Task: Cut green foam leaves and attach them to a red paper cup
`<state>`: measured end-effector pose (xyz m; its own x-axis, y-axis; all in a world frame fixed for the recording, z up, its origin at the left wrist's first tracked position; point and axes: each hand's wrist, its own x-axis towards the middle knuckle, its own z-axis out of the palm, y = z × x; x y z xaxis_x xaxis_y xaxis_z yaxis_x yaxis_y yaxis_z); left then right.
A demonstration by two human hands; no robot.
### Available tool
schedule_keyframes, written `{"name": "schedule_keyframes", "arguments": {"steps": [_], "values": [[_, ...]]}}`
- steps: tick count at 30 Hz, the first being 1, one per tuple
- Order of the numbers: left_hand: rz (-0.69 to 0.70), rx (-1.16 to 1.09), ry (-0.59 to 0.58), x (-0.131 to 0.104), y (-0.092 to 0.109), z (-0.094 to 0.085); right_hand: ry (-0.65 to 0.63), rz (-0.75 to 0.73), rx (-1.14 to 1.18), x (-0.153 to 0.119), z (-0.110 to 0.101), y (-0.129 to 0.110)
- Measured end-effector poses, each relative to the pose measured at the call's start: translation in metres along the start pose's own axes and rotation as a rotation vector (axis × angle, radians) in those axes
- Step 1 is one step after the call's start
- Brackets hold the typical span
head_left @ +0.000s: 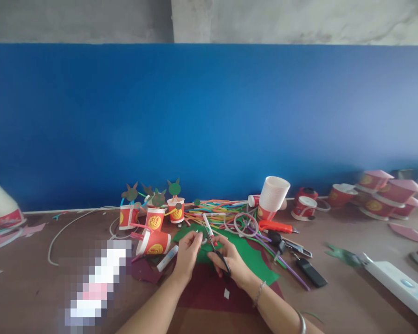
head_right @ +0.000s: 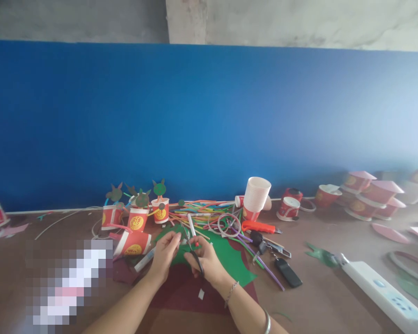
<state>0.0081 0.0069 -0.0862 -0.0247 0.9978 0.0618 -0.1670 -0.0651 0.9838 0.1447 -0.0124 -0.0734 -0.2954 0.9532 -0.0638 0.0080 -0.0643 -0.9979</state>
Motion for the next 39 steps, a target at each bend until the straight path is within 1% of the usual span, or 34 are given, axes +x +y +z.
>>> {"name": "schedule_keyframes", "arguments": {"steps": [4, 9, 14, 18, 25, 33, 39], "values": [[-0.008, 0.013, -0.027, -0.001, 0.0005, 0.0016, 0.01, -0.01, 0.005, 0.001, -0.0004, 0.0016], [-0.012, 0.026, -0.063, -0.0031, 0.0019, 0.0021, -0.011, -0.003, 0.01, 0.0001, 0.0005, 0.0002], [-0.066, -0.025, -0.109, -0.0041, 0.004, 0.0016, -0.03, -0.006, -0.016, -0.001, 0.0007, -0.0019], [-0.088, -0.045, -0.113, -0.0037, 0.0047, 0.0013, -0.023, -0.01, -0.015, -0.0003, -0.0002, -0.0002], [-0.087, -0.037, -0.111, -0.0009, -0.0004, -0.0011, -0.01, 0.003, -0.008, -0.0002, 0.0003, -0.0012], [-0.021, -0.015, -0.049, -0.0011, -0.0005, -0.0011, -0.023, 0.01, -0.02, 0.0004, -0.0006, 0.0003], [-0.025, -0.03, -0.1, -0.0014, -0.0004, -0.0015, -0.058, 0.009, -0.005, 0.0008, -0.0006, 0.0016]]}}
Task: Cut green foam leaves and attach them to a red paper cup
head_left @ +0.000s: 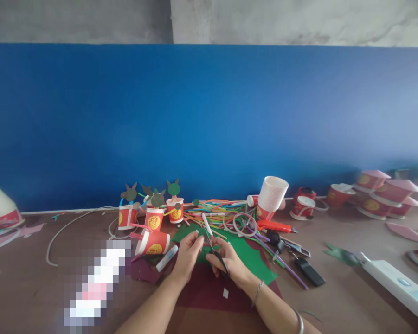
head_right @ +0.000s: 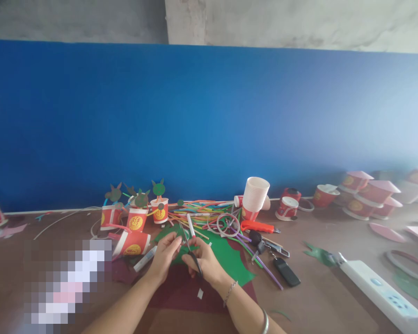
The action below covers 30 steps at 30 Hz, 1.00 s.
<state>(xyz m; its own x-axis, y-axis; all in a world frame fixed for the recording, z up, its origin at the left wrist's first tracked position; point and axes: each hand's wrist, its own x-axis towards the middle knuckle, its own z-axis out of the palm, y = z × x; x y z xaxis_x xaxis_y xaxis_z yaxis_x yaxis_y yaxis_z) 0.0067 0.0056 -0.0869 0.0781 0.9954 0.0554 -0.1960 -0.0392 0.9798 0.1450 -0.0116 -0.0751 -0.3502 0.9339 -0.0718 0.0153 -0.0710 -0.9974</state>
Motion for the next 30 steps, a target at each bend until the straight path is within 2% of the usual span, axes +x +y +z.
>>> {"name": "schedule_keyframes", "arguments": {"steps": [30], "values": [[-0.017, -0.01, 0.002, 0.0004, -0.0023, 0.0002, -0.001, -0.018, 0.014, 0.0001, -0.0021, 0.0013]]}}
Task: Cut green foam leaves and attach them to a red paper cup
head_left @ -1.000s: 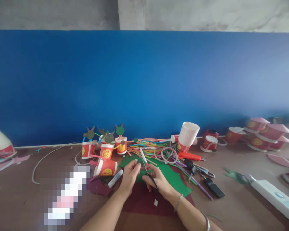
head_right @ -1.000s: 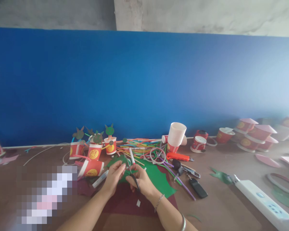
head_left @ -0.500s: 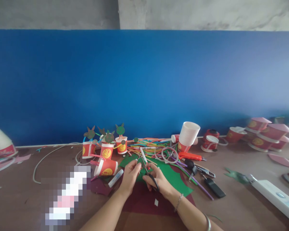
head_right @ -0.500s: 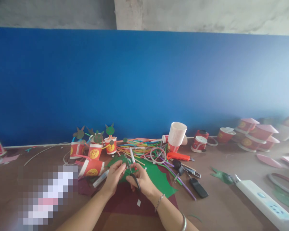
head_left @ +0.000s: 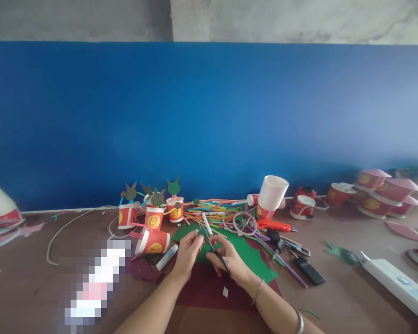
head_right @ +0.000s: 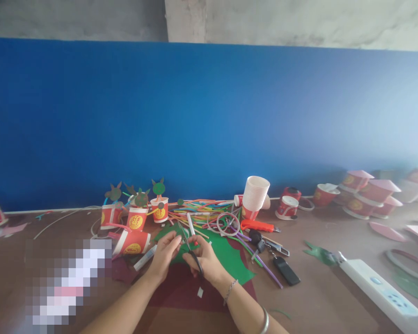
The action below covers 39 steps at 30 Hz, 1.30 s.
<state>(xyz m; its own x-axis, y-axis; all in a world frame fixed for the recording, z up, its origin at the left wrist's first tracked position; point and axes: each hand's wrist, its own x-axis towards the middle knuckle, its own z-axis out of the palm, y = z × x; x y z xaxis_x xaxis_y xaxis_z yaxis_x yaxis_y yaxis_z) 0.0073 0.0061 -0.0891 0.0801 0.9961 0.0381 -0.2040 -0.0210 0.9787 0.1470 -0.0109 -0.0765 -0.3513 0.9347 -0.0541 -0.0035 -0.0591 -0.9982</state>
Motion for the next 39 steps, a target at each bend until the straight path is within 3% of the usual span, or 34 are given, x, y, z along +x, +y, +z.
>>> {"name": "schedule_keyframes", "arguments": {"steps": [15, 25, 39], "values": [[-0.005, -0.02, 0.016, 0.001, 0.0001, 0.0002, 0.006, 0.013, 0.017, 0.0004, 0.0005, 0.0006], [0.014, 0.01, -0.048, -0.0007, 0.0021, -0.0006, -0.009, 0.013, -0.002, -0.0014, 0.0006, -0.0031], [-0.06, -0.043, -0.031, -0.002, 0.0059, 0.0017, 0.013, -0.001, 0.006, 0.0011, -0.0015, 0.0017]]}}
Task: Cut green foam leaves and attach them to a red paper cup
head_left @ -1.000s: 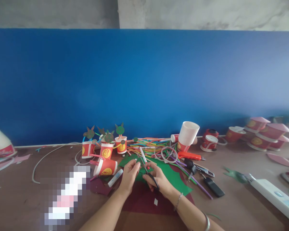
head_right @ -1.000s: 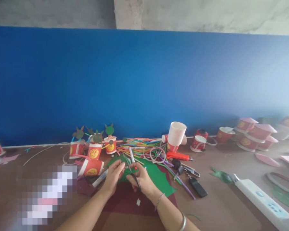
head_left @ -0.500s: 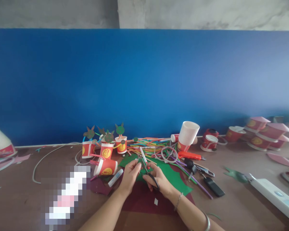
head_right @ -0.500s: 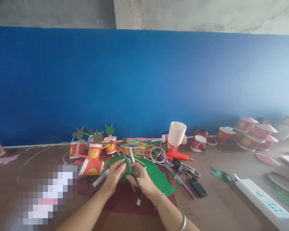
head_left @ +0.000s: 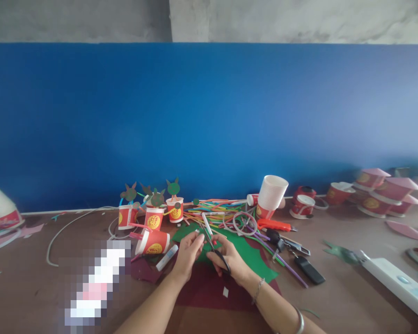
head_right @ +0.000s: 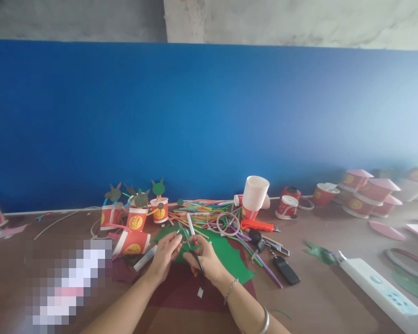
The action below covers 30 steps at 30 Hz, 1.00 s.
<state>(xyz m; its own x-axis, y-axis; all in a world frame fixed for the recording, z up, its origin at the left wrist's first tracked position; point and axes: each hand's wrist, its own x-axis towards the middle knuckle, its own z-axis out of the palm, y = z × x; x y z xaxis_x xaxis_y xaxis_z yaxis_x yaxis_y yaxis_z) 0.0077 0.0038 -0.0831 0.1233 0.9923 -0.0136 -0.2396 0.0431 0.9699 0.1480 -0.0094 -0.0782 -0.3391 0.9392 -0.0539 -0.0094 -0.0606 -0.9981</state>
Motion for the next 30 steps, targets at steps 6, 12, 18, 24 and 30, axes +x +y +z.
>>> {"name": "schedule_keyframes", "arguments": {"steps": [6, 12, 18, 24, 30], "values": [[-0.011, -0.015, -0.006, -0.0011, -0.0005, 0.0014, 0.005, -0.012, 0.015, 0.0006, -0.0003, 0.001], [0.017, -0.024, -0.006, -0.0016, 0.002, 0.0026, -0.015, -0.015, 0.009, -0.0002, 0.0003, -0.0005], [0.017, 0.016, -0.02, -0.0033, 0.0053, 0.0025, -0.046, -0.022, -0.006, -0.0007, -0.0001, -0.0016], [0.014, -0.002, -0.045, -0.0036, 0.0072, 0.0025, -0.047, -0.011, -0.02, -0.0018, 0.0, -0.0037], [0.006, -0.029, -0.054, -0.0035, 0.0072, 0.0023, -0.022, 0.001, -0.028, -0.0019, 0.0003, -0.0045]]}}
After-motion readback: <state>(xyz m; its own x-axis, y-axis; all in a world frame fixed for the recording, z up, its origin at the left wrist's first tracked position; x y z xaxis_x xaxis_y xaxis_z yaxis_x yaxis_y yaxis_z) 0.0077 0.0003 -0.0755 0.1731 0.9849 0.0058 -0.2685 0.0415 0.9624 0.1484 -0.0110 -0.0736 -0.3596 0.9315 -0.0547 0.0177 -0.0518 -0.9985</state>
